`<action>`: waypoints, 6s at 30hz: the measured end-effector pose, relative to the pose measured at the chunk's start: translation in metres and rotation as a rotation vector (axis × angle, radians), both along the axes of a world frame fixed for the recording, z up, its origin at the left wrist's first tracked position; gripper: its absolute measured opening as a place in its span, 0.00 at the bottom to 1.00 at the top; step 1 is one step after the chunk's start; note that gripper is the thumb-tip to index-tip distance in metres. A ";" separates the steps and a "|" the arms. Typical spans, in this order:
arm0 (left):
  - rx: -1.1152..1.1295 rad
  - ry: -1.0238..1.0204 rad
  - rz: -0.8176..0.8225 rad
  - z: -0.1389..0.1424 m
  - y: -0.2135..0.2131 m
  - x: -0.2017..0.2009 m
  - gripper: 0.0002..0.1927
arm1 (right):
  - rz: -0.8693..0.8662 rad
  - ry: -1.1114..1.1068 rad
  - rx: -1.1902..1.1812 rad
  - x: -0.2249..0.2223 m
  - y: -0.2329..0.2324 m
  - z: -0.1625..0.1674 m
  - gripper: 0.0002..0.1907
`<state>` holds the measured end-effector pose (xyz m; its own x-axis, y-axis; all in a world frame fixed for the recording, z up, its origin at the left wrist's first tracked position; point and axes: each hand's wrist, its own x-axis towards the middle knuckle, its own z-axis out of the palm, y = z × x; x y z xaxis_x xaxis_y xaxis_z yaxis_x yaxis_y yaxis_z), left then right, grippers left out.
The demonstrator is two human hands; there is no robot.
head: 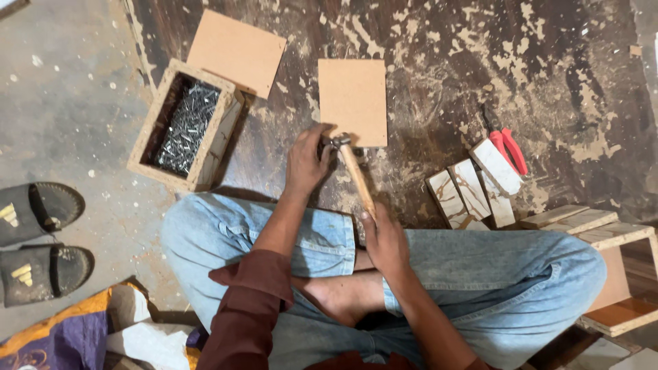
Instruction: The person sits cross-legged on the floor and hammers nails into small wooden box parts, taking nails by hand from an open box of nails. They reposition cardboard sheets and wooden pieces between nails and continue hammering nails into additional pieces.
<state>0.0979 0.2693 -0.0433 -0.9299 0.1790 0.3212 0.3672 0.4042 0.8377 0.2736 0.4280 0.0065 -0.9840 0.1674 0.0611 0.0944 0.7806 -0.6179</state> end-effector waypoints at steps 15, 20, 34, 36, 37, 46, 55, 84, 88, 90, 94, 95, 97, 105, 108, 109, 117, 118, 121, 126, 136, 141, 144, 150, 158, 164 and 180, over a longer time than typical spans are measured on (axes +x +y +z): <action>-0.010 -0.059 0.059 -0.030 -0.010 -0.006 0.06 | -0.160 -0.228 -0.222 0.001 0.009 -0.010 0.24; 0.035 -0.075 0.076 -0.024 -0.010 -0.008 0.04 | -0.190 -0.295 -0.212 0.000 0.006 0.005 0.23; 0.085 -0.084 0.063 -0.023 -0.011 -0.009 0.04 | -0.102 -0.214 -0.137 -0.003 -0.006 0.004 0.16; 0.108 -0.080 0.061 -0.023 -0.012 -0.008 0.04 | -0.026 0.045 -0.141 -0.003 -0.007 0.004 0.16; 0.086 -0.083 0.061 -0.023 -0.012 -0.008 0.04 | 0.015 0.104 -0.040 -0.004 -0.007 0.004 0.18; 0.037 -0.105 0.058 -0.021 -0.012 -0.009 0.06 | -0.050 -0.003 -0.081 -0.007 -0.006 -0.005 0.17; 0.000 -0.109 0.039 -0.010 -0.009 -0.009 0.06 | -0.157 -0.284 -0.135 -0.017 -0.003 0.001 0.20; 0.530 -0.842 0.211 0.017 0.030 -0.131 0.23 | -0.438 0.155 -1.206 -0.086 0.190 0.038 0.15; 0.499 -1.034 0.129 -0.001 0.046 -0.158 0.19 | -0.466 0.272 -1.380 -0.094 0.189 0.039 0.20; 0.500 -0.940 0.157 -0.007 0.051 -0.147 0.09 | -0.463 0.290 -1.436 -0.096 0.187 0.037 0.21; 0.445 -0.467 0.009 -0.016 0.037 -0.098 0.18 | -0.431 0.286 -1.504 -0.098 0.180 0.022 0.22; 0.458 -0.464 0.018 -0.016 0.030 -0.080 0.21 | -0.389 0.267 -1.517 -0.099 0.177 0.017 0.22; 0.360 -0.413 0.028 -0.012 0.017 -0.049 0.22 | -0.378 0.200 -1.490 -0.104 0.165 0.007 0.22; 0.169 -0.360 0.011 -0.016 0.015 -0.002 0.14 | -0.454 -0.106 -1.281 -0.143 0.093 -0.039 0.19; 0.109 -0.376 0.000 -0.021 0.009 0.001 0.16 | -0.502 -0.124 -0.910 -0.143 0.095 -0.049 0.15; 0.103 -0.343 0.002 -0.021 0.006 0.004 0.15 | -0.440 -0.123 -0.642 -0.142 0.097 -0.051 0.13; 0.069 -0.417 0.037 -0.005 0.012 0.003 0.19 | -0.123 0.050 -0.484 -0.141 0.083 -0.047 0.16; 0.125 -0.378 0.027 -0.002 0.013 0.003 0.23 | -0.118 0.049 -0.504 -0.140 0.079 -0.044 0.21; 0.188 -0.325 0.030 0.010 0.012 0.008 0.35 | -0.113 0.002 -0.482 -0.137 0.073 -0.035 0.29; 0.046 -0.380 0.050 0.019 0.013 0.015 0.30 | -0.056 0.019 -0.401 -0.134 0.076 -0.028 0.23; -0.067 -0.123 0.127 -0.007 0.014 0.022 0.15 | -0.035 -0.010 -0.409 -0.135 0.090 -0.039 0.24; -0.205 -0.054 0.161 -0.014 0.015 0.024 0.17 | -0.002 0.135 -0.187 -0.131 0.087 -0.037 0.19; -0.236 -0.031 0.165 -0.015 0.016 0.024 0.17 | -0.034 0.104 -0.178 -0.131 0.086 -0.035 0.17; -0.101 -0.017 0.145 -0.013 0.016 0.019 0.14 | -0.058 0.099 -0.219 -0.131 0.084 -0.037 0.15; -0.168 0.008 0.148 -0.017 0.015 0.013 0.13 | -0.040 0.217 -0.008 -0.121 0.072 -0.034 0.13; -0.250 0.031 0.137 -0.016 0.016 0.015 0.14 | -0.045 0.151 0.087 -0.124 0.071 -0.030 0.13; -0.400 0.060 0.573 0.050 -0.132 -0.064 0.15 | 0.039 0.273 0.205 -0.126 0.073 -0.051 0.12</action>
<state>0.0335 0.1374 0.0064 -0.8959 -0.2190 0.3864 0.0448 0.8210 0.5692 0.1477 0.5006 -0.0446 -0.9322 0.0869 0.3514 -0.0853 0.8907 -0.4465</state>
